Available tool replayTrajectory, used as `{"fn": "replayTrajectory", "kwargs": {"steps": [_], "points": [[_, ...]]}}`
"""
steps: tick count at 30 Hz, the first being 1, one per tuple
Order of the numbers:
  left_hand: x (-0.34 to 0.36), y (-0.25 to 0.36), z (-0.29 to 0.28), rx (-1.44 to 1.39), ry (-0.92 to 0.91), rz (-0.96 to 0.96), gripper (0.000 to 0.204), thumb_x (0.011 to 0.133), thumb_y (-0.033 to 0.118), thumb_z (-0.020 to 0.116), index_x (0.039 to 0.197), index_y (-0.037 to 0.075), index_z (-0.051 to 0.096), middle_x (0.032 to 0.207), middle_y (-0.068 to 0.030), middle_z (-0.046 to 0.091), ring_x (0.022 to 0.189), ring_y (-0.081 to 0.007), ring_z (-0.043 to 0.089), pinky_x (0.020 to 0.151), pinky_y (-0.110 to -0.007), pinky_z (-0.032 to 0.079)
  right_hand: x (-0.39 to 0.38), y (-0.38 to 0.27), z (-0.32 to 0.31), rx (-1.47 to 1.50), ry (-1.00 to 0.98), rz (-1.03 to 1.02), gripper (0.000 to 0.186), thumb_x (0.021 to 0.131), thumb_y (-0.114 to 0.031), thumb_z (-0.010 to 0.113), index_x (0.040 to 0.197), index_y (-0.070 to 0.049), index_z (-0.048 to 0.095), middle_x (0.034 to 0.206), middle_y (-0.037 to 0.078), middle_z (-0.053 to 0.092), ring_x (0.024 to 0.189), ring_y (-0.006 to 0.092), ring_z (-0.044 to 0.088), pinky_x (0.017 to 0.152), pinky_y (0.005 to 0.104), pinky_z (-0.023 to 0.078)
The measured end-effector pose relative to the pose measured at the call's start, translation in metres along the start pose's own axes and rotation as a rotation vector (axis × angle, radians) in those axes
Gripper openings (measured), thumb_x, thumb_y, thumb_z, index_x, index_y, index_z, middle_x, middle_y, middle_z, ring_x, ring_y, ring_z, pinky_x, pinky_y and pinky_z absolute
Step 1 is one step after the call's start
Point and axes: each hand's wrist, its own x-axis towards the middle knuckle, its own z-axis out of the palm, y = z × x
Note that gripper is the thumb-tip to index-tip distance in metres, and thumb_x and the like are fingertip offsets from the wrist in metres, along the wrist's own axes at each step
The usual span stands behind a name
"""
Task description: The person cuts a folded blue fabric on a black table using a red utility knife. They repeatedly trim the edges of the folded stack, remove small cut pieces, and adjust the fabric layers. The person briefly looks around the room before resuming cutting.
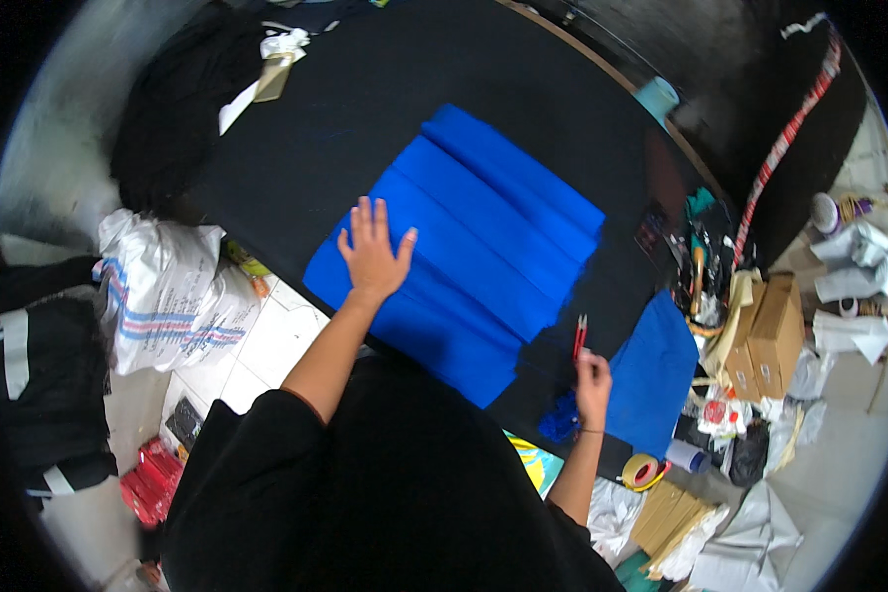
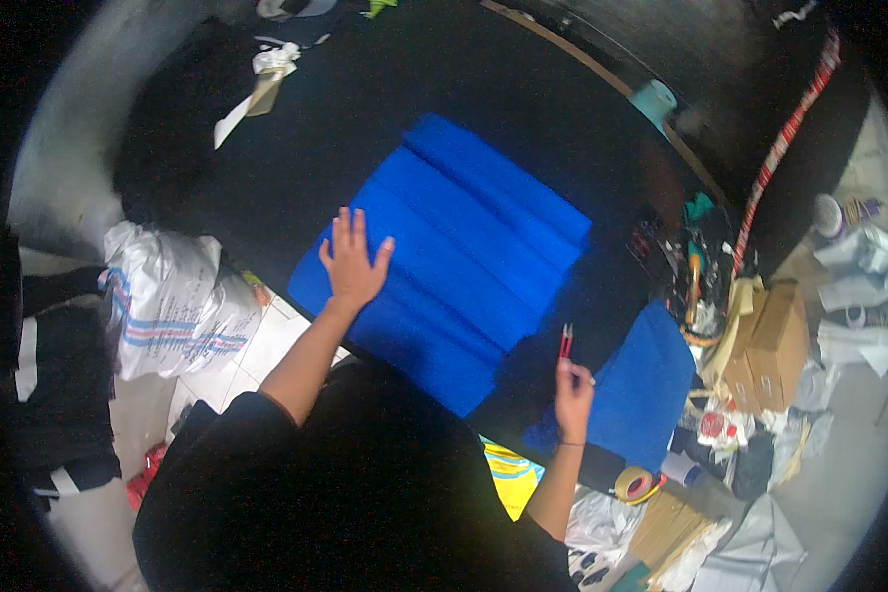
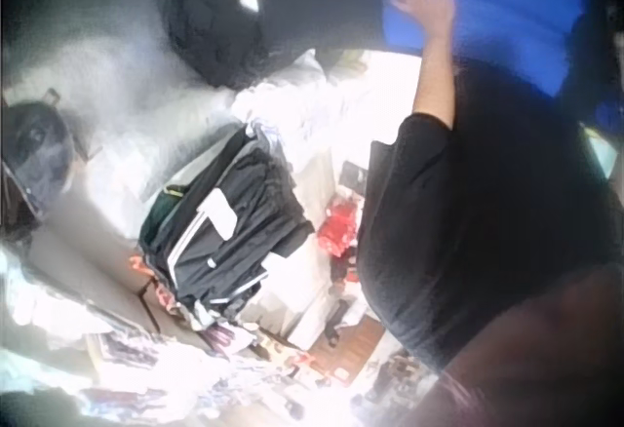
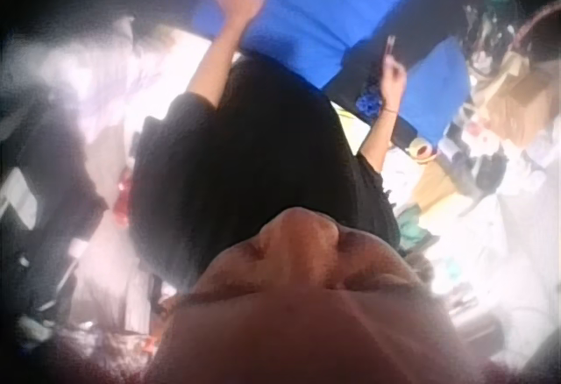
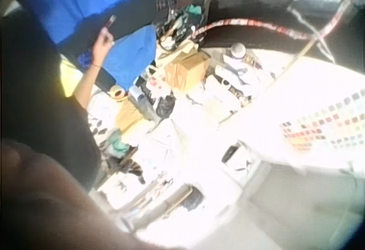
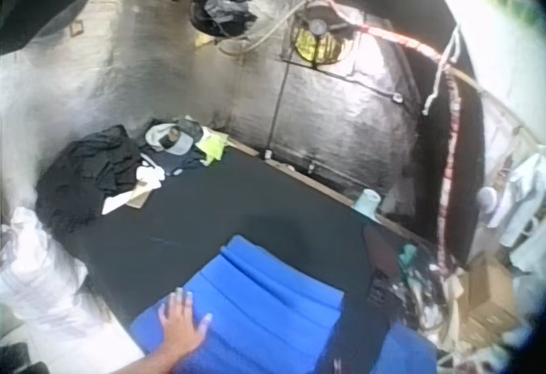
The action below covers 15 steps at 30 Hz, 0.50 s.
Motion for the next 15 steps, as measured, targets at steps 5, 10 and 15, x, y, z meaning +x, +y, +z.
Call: {"fn": "replayTrajectory", "kwargs": {"steps": [5,10,15], "points": [[0.033,-0.051,0.008,-0.156,0.143,-0.077,0.048,0.106,0.035,0.059,0.14,0.001,0.061,0.14,-0.0205,0.06,0.13,-0.0406,0.053,0.107,-0.053,0.042,-0.019,-0.063,0.033,-0.464,-0.304,-0.448,0.034,0.096,-0.03,0.08,0.102,0.002,0.07,0.092,0.015,0.07,0.079,0.0323,0.066,0.071,0.039,0.053],[0.049,-0.072,-0.002,-0.369,0.095,-0.04,0.026,0.104,0.025,0.065,0.103,-0.001,0.071,0.104,-0.0197,0.07,0.106,-0.04,0.065,0.095,-0.047,0.051,-0.009,-0.088,0.035,-0.091,-0.384,-0.233,0.024,0.095,-0.017,0.08,0.089,0.004,0.069,0.104,0.014,0.073,0.082,0.0239,0.068,0.074,0.0358,0.053],[0.047,-0.071,-0.009,-0.587,0.16,0.0,0.013,0.1,0.012,0.071,0.098,-0.001,0.068,0.097,-0.0163,0.069,0.086,-0.032,0.068,0.08,-0.041,0.055,-0.011,-0.094,0.083,0.55,-0.184,-0.116,0.025,0.107,-0.018,0.066,0.09,0.0,0.062,0.11,0.009,0.075,0.072,0.014,0.06,0.067,0.0276,0.049]]}}
